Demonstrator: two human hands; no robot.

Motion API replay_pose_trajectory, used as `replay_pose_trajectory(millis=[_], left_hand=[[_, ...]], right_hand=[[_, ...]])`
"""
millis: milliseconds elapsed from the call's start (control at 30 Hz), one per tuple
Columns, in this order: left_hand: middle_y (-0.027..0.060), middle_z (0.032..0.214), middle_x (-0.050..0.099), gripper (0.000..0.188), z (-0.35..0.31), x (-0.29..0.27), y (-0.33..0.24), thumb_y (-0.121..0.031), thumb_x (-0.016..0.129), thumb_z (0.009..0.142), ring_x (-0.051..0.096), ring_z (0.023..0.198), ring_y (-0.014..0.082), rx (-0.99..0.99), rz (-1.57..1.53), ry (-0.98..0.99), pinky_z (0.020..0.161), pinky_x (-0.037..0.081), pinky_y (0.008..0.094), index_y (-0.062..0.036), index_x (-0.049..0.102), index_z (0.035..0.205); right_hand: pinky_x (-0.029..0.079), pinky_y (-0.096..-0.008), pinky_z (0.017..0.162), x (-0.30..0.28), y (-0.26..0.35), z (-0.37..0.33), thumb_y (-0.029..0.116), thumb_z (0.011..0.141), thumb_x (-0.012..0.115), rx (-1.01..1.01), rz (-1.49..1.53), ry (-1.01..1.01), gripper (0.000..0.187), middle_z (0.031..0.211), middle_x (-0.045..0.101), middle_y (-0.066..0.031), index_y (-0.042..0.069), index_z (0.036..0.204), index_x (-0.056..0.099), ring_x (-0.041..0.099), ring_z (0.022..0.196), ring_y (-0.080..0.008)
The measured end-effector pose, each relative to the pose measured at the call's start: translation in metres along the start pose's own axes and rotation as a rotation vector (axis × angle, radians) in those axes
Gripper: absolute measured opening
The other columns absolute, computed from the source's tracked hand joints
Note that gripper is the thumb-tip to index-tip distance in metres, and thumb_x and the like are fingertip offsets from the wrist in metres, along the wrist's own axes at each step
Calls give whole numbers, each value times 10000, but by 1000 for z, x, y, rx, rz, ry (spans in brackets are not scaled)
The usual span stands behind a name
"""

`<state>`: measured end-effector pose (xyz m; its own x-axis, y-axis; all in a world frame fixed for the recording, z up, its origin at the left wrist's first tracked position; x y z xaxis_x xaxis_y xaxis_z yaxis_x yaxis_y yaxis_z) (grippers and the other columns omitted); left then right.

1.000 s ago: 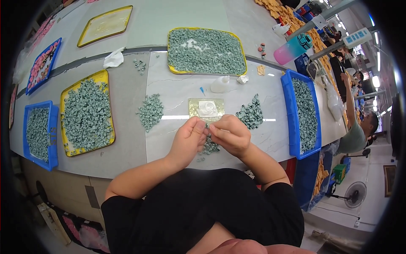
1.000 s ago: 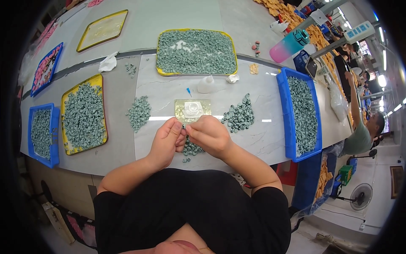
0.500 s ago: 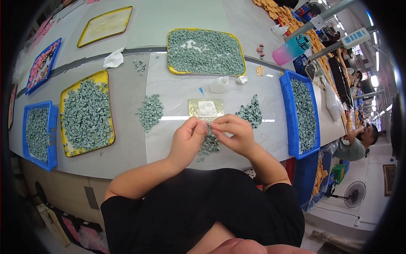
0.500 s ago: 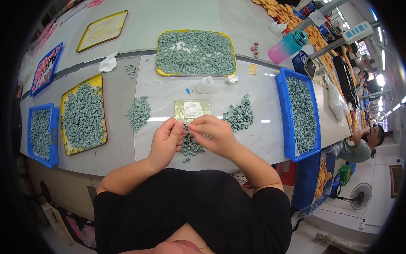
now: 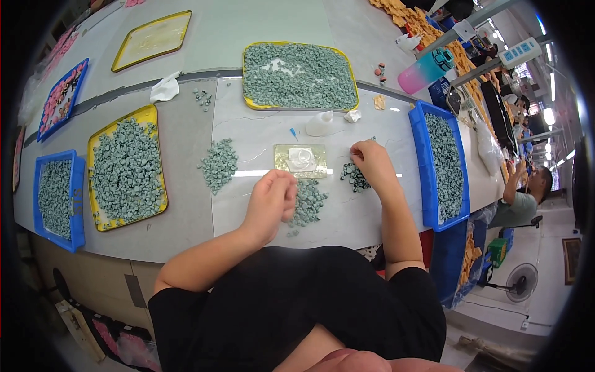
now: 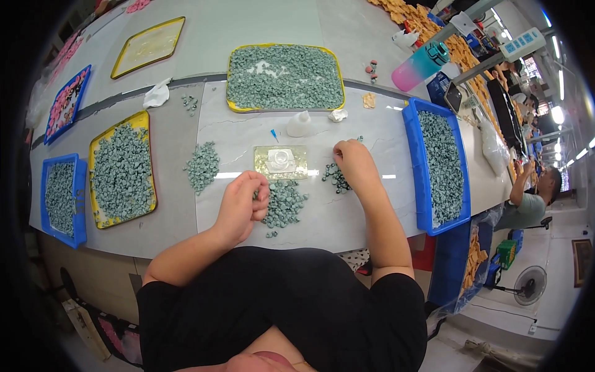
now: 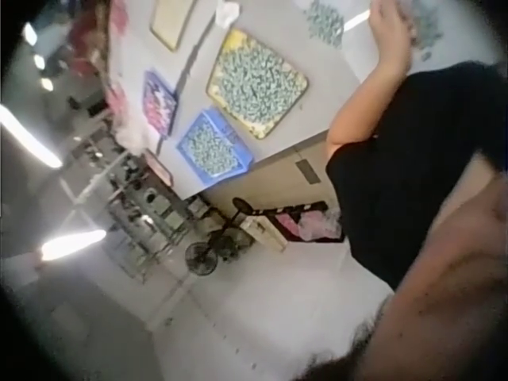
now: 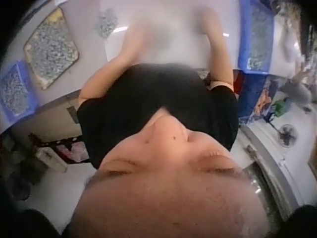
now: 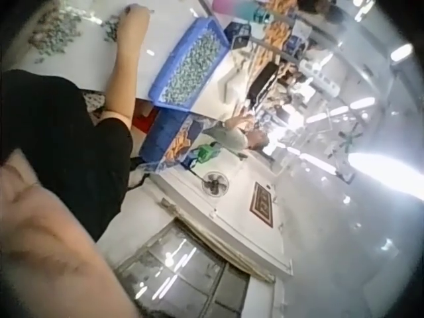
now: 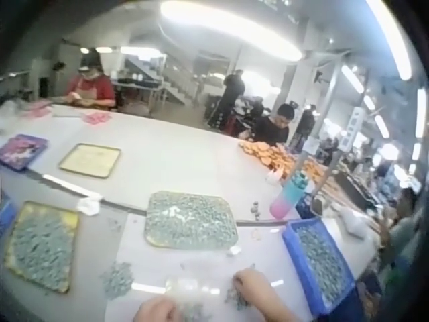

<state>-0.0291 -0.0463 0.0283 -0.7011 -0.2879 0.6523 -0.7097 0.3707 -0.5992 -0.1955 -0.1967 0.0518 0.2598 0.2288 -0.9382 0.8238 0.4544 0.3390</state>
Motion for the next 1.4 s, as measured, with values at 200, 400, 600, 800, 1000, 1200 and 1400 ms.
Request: replay_pose_trajectory(millis=[200,400,600,800,1000,1200,1400], left_hand=[[51,793,458,130,8,-6,-7,-33,387,897,333,557,55,159,-165,-101,437,261,194,-19,401,1025],[32,785,468,109,12,-3,2,-76,421,927,324,531,48,82,-54,-12,433,260,180,2,480,976],[5,728,461,194,9,10,17,-157,444,942,317,516,44,-79,22,129,434,249,183,9,544,928],[-1,713,455,206,6,10,18,-175,461,939,322,524,47,-90,122,138,441,254,188,1,559,898],[-4,689,447,188,4,5,8,-179,506,918,335,532,51,17,113,54,445,261,187,0,564,911],[-7,684,443,188,2,8,8,-169,501,919,329,528,49,23,101,85,438,257,185,10,556,908],[-9,687,439,202,1,8,10,-177,478,931,314,526,45,-5,63,121,435,248,188,13,547,929]], right_hand=[[488,-302,706,1,2,3,19,714,596,9,100,-75,148,832,602,-128,-4,860,605,603,769,-232],[477,-285,688,-16,59,-14,-19,709,626,-159,445,-3,183,902,594,-91,20,887,613,592,757,-211],[480,-301,634,-22,113,-43,1,672,693,-512,409,-164,284,841,603,-82,50,942,620,591,748,-225],[477,-311,610,-24,123,-54,2,667,685,-642,325,-224,301,803,611,-82,38,956,613,593,715,-227],[479,-290,643,-23,124,-56,3,699,660,-640,409,-255,266,829,618,-66,32,960,618,602,755,-220],[483,-264,628,-19,112,-52,0,724,668,-419,544,-119,202,835,622,-70,31,924,657,604,714,-191],[461,-308,649,-22,122,-57,32,662,697,-639,351,-221,260,831,592,-59,41,914,634,573,720,-222]])
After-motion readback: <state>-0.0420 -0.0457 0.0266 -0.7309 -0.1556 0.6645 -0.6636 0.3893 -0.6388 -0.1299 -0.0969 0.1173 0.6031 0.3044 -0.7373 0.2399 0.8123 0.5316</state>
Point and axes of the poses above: each hand's wrist, its own z-axis towards the middle knuckle, its own x-axis out of the palm, y = z × x, the point moved 7 cm from there along z, towards the middle knuckle
